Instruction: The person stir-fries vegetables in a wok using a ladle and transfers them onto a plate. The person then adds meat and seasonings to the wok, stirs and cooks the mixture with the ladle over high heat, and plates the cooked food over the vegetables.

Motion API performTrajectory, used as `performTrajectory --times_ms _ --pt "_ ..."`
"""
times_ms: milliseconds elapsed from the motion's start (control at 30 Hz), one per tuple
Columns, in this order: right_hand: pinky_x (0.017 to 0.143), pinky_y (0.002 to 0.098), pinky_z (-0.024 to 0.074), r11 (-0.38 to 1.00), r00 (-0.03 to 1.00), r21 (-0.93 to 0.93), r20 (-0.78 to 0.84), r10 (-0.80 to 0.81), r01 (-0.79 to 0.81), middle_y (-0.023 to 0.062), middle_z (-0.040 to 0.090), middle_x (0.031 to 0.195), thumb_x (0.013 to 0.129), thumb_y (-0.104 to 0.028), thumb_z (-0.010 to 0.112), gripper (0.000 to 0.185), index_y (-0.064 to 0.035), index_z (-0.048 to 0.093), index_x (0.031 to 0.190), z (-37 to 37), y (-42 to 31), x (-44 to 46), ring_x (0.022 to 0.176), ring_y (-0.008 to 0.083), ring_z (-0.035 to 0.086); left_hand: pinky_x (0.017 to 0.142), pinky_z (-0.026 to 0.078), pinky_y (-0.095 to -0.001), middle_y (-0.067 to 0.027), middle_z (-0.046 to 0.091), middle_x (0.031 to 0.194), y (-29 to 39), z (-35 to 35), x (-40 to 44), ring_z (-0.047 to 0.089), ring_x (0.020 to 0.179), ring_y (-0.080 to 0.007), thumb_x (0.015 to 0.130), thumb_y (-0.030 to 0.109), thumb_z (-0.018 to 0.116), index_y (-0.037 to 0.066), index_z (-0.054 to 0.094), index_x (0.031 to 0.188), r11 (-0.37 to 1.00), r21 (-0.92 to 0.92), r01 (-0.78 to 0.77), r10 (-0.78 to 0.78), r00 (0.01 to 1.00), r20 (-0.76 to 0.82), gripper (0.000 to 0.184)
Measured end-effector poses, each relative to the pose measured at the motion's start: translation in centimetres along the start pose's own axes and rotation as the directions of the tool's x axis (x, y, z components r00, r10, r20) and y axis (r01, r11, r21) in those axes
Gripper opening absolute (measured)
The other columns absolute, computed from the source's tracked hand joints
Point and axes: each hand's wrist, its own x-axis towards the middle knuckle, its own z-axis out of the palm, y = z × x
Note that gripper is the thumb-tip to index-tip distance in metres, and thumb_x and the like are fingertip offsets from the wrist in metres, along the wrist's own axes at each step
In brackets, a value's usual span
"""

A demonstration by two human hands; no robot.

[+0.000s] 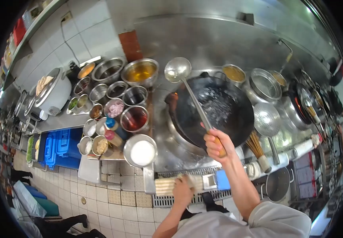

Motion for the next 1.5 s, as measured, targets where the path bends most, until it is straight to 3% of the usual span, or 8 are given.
performTrajectory --times_ms 267,367,467,733,900,1067,1267,1500 --pt "0.037 0.0293 0.0439 0.567 0.929 -0.812 -0.304 -0.211 -0.137 0.0064 0.051 0.060 0.083 -0.003 0.056 0.036 -0.0013 0.049 0.119 -6.6 -7.9 -11.0 0.043 0.0135 0.051 0.087 0.043 -0.0509 -0.0281 0.043 0.124 3.2 1.3 -1.8 0.049 0.109 -0.0431 0.070 0.024 0.074 0.009 0.040 0.134 0.981 0.105 0.166 -0.153 0.981 -0.122 0.074" --pt "0.061 0.0412 0.0513 -0.372 0.870 -0.915 0.052 -0.490 -0.155 0.0190 0.064 0.076 0.081 -0.010 0.059 0.062 0.0023 0.037 0.138 -13.0 -8.0 -12.0 0.062 0.0279 0.064 0.098 0.034 -0.0526 -0.0277 0.035 0.135 8.5 -0.1 -2.2 0.041 0.120 -0.0438 0.073 0.023 0.072 0.004 0.037 0.136 0.982 0.183 0.045 0.008 0.960 -0.280 0.074" --pt "0.074 0.0468 0.0503 -0.499 0.886 -0.808 -0.061 -0.459 -0.314 0.0223 0.065 0.080 0.082 -0.014 0.060 0.062 0.0019 0.036 0.137 -12.6 -8.0 -13.0 0.078 0.0388 0.064 0.103 0.028 -0.0498 -0.0216 0.041 0.132 13.6 -1.3 0.9 0.039 0.121 -0.0394 0.079 0.014 0.065 -0.001 0.042 0.131 0.922 0.223 -0.317 0.387 0.799 -0.461 0.060" --pt "0.063 0.0481 0.0471 -0.745 0.584 -0.665 0.628 -0.515 0.058 0.0217 0.062 0.090 0.083 -0.014 0.062 0.039 0.0057 0.055 0.116 -9.5 -7.0 -17.0 0.073 0.0403 0.062 0.097 0.034 -0.0465 -0.0180 0.053 0.101 14.3 0.7 6.5 0.048 0.105 -0.0358 0.077 0.009 0.062 0.002 0.058 0.099 0.899 0.030 -0.436 0.418 0.839 -0.347 0.024" --pt "0.065 0.0437 0.0482 -0.426 0.978 -0.904 0.051 -0.200 -0.040 0.0174 0.063 0.081 0.082 -0.019 0.063 0.020 0.0006 0.063 0.085 -19.6 2.4 -22.3 0.071 0.0341 0.061 0.106 0.028 -0.0496 -0.0213 0.050 0.118 15.5 0.9 4.3 0.044 0.116 -0.0386 0.076 0.008 0.062 0.001 0.052 0.114 0.872 -0.089 -0.481 0.388 0.792 -0.472 0.040" --pt "0.094 0.0431 0.0442 -0.774 0.766 -0.477 -0.642 -0.018 -0.417 0.0232 0.060 0.117 0.086 -0.052 0.051 0.063 -0.0006 0.056 0.121 -34.2 3.1 -19.1 0.110 0.0373 0.057 0.106 0.031 -0.0482 -0.0229 0.043 0.132 12.3 0.7 -5.5 0.041 0.123 -0.0400 0.077 0.008 0.062 0.000 0.048 0.122 0.906 -0.136 -0.400 0.297 0.831 -0.471 0.048" --pt "0.112 0.0452 0.0216 -0.789 0.833 -0.546 -0.547 0.083 -0.280 0.0302 0.042 0.135 0.086 -0.056 0.046 0.080 0.0094 0.041 0.132 -37.6 3.1 -19.1 0.132 0.0385 0.036 0.096 0.042 -0.0422 -0.0196 0.049 0.129 0.7 6.8 -23.2 0.048 0.117 -0.0379 0.080 0.009 0.061 0.007 0.054 0.116 0.969 -0.236 0.073 -0.169 0.893 -0.418 0.037" --pt "0.116 0.0411 0.0067 -0.848 0.797 -0.478 -0.592 0.118 -0.230 0.0327 0.013 0.148 0.082 -0.053 0.059 0.098 0.0130 0.017 0.141 -42.0 2.3 -17.9 0.141 0.0409 0.008 0.082 0.049 -0.0350 -0.0127 0.060 0.102 -8.2 14.8 -45.5 0.060 0.093 -0.0292 0.080 0.010 0.062 0.006 0.058 0.110 0.518 -0.724 0.456 -0.849 0.176 -0.498 0.030"
